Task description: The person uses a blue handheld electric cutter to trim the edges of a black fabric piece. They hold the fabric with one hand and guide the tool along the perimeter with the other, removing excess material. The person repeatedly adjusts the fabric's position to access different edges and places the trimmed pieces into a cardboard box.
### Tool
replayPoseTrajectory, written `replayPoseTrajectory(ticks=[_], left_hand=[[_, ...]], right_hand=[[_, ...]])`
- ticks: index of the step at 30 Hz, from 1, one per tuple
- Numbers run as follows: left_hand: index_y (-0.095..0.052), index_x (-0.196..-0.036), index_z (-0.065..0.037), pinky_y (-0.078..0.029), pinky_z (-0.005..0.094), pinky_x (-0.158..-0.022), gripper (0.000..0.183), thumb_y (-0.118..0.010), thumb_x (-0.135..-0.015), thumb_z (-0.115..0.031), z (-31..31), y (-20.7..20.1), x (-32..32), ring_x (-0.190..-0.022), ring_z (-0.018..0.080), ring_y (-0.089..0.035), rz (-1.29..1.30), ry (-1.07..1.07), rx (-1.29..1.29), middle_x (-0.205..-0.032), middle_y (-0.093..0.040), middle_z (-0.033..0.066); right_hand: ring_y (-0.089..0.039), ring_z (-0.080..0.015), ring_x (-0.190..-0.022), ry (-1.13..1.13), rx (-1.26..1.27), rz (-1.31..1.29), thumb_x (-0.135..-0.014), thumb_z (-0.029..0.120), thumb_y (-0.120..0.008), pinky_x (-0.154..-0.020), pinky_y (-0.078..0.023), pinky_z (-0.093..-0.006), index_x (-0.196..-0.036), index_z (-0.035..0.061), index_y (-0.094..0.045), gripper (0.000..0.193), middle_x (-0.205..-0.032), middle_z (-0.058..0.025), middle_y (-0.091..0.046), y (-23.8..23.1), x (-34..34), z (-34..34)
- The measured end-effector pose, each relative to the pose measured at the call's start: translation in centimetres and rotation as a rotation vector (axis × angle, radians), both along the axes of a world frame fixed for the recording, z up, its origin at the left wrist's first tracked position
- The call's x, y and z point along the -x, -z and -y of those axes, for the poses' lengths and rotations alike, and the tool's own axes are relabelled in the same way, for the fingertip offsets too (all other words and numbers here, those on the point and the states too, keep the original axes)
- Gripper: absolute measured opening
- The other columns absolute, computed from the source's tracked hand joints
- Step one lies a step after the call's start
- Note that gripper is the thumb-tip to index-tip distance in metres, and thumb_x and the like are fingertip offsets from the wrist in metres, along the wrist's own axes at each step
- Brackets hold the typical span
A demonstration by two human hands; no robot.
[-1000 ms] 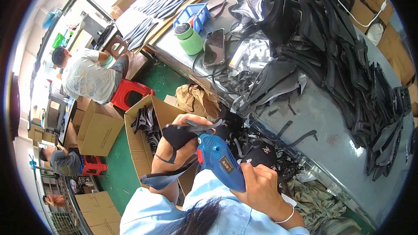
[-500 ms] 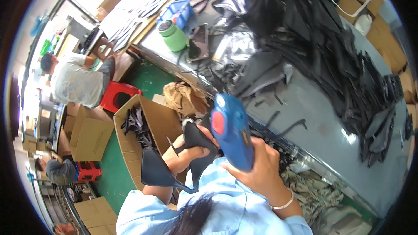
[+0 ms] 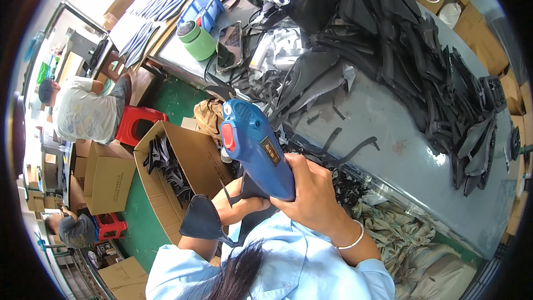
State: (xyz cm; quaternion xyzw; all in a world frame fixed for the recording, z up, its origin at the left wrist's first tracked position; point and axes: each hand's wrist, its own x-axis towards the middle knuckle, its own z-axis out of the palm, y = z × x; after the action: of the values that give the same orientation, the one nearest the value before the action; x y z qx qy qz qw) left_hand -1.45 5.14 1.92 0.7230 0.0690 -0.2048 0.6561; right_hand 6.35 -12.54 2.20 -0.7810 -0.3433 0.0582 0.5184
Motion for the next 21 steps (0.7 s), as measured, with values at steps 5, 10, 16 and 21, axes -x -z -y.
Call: replayPoseTrajectory(ticks=[5,10,16,21], left_hand=[[-0.050,-0.115,-0.002,-0.044,0.0344,-0.088,0.041,-0.060,-0.076,-0.010,0.6,0.0,-0.3,-0.096,0.0229,-0.058,-0.046,-0.048,0.064,-0.102,-0.061,0.0117],[-0.051,-0.116,-0.003,-0.044,0.0320,-0.088,0.039,-0.058,-0.078,-0.006,1.5,-0.7,-0.1,-0.098,0.0191,-0.057,0.078,-0.067,-0.015,-0.104,-0.061,0.0097],[-0.052,-0.114,0.002,-0.047,0.0362,-0.091,0.043,-0.055,-0.071,-0.001,-0.7,-0.4,0.0,-0.098,0.0267,-0.062,-0.149,-0.383,0.409,-0.103,-0.063,0.0174],[-0.045,-0.124,0.000,-0.041,0.0393,-0.098,0.051,-0.055,-0.074,-0.006,-2.4,-0.4,-0.4,-0.116,0.0270,-0.051,0.089,-0.548,0.324,-0.124,-0.052,0.0199]], right_hand=[[-0.064,-0.0343,-0.074,0.049,0.036,0.202,-0.057,0.007,-0.078,-0.067,-0.052,-0.0384,-0.107,-0.0018,-0.048,0.060,-0.086,-0.0188,-0.062,-0.1,0.5,-0.5],[-0.066,-0.0318,-0.070,0.124,0.027,0.078,-0.061,0.008,-0.078,-0.064,-0.052,-0.0360,-0.103,-0.0014,-0.047,0.053,-0.078,-0.0171,-0.063,0.1,0.1,-0.8],[-0.068,-0.0223,-0.065,0.129,-0.043,-0.133,-0.067,0.012,-0.080,-0.061,-0.053,-0.0312,-0.099,0.0017,-0.046,0.047,-0.071,-0.0093,-0.066,0.3,-0.1,0.3],[-0.062,-0.0300,-0.058,-0.094,0.152,0.056,-0.059,0.015,-0.077,-0.055,-0.050,-0.0365,-0.099,0.0000,-0.052,0.049,-0.068,-0.0136,-0.062,2.1,2.3,2.3]])
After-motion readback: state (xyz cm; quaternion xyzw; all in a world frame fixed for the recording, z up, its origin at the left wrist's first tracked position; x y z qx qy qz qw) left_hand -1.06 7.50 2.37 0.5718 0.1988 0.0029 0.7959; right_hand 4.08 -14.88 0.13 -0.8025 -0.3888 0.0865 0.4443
